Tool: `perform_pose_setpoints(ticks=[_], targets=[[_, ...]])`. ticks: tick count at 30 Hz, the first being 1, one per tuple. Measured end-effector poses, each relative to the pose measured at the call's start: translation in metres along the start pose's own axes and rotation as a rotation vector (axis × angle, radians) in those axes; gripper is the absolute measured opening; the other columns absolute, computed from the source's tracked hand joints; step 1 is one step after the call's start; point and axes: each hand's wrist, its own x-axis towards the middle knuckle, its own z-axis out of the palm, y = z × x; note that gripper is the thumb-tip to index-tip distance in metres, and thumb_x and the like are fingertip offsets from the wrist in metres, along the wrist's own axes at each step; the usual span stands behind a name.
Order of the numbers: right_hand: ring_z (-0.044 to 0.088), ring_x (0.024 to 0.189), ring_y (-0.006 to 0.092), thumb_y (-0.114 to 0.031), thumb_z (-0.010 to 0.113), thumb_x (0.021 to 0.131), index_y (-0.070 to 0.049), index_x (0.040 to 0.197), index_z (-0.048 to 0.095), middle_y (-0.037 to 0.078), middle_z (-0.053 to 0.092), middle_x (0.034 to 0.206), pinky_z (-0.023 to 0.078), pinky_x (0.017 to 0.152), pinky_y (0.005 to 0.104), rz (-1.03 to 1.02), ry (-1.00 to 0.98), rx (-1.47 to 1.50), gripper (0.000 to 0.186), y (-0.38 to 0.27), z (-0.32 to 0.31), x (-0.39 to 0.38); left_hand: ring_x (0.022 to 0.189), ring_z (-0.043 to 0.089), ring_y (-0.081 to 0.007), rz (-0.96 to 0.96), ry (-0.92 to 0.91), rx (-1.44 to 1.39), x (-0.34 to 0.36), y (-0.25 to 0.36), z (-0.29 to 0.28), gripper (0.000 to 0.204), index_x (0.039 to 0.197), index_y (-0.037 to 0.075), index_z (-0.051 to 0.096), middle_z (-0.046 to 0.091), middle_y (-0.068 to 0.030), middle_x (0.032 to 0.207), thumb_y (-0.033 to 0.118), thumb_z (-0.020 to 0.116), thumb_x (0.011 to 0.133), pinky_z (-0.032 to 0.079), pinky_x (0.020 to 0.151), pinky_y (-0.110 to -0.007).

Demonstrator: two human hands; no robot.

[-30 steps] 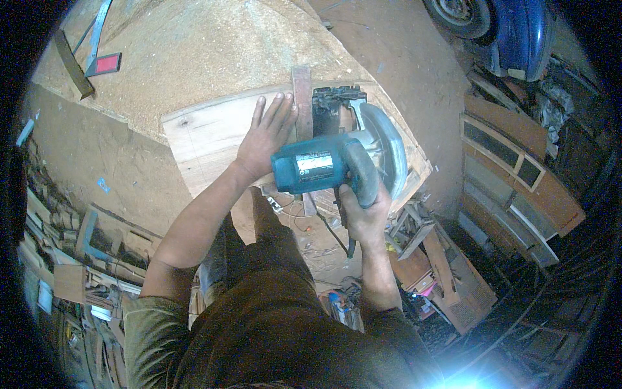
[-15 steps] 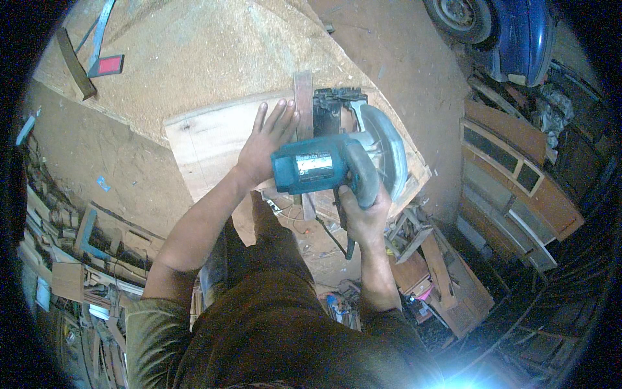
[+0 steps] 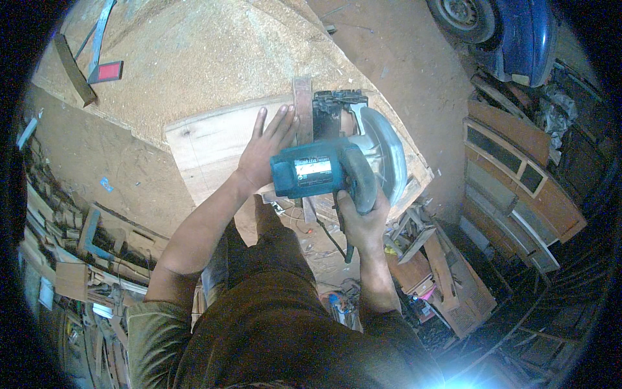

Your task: The person uses a circular saw to cut a rectangular wooden board on a workbench. They align a metal straight edge as a guide and make several cuts to trim the board's edges. The person handles the saw and the wood directly, adjusting the position of the board between cuts.

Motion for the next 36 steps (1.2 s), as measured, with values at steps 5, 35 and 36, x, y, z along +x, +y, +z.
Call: perform_pose_setpoints(ticks=[5, 35, 36], targets=[[0.062, 0.107, 0.0169, -0.004, 0.069, 0.087, 0.004, 0.131, 0.061, 0.009, 0.066, 0.116, 0.049, 0.096, 0.0336, 0.002, 0.007, -0.025, 0.045, 0.002, -0.001, 0.001, 0.159, 0.011, -0.03, -0.004, -0.042, 0.026, 0.001, 0.001, -0.002, 0.077, 0.158, 0.0, 0.03, 0.023, -0.0187, 0.167, 0.038, 0.051, 0.095, 0.008, 0.128, -0.059], [0.061, 0.108, 0.0172, -0.005, 0.069, 0.089, 0.004, 0.13, 0.061, 0.009, 0.066, 0.116, 0.048, 0.097, 0.0339, 0.019, 0.001, -0.027, 0.043, -0.01, 0.001, 0.013, 0.159, 0.011, -0.0348, 0.013, -0.041, -0.131, -0.001, -0.002, -0.004, 0.082, 0.157, 0.001, 0.034, 0.02, -0.0222, 0.168, 0.043, 0.055, 0.09, 0.007, 0.127, -0.06], [0.061, 0.107, 0.0173, -0.004, 0.069, 0.089, 0.004, 0.129, 0.061, 0.009, 0.066, 0.115, 0.048, 0.096, 0.034, 0.013, 0.0, -0.033, 0.042, -0.011, 0.001, 0.014, 0.159, 0.01, -0.0347, 0.011, -0.038, -0.135, -0.001, -0.003, -0.007, 0.083, 0.157, 0.001, 0.034, 0.019, -0.0223, 0.168, 0.044, 0.055, 0.09, 0.007, 0.127, -0.06]])
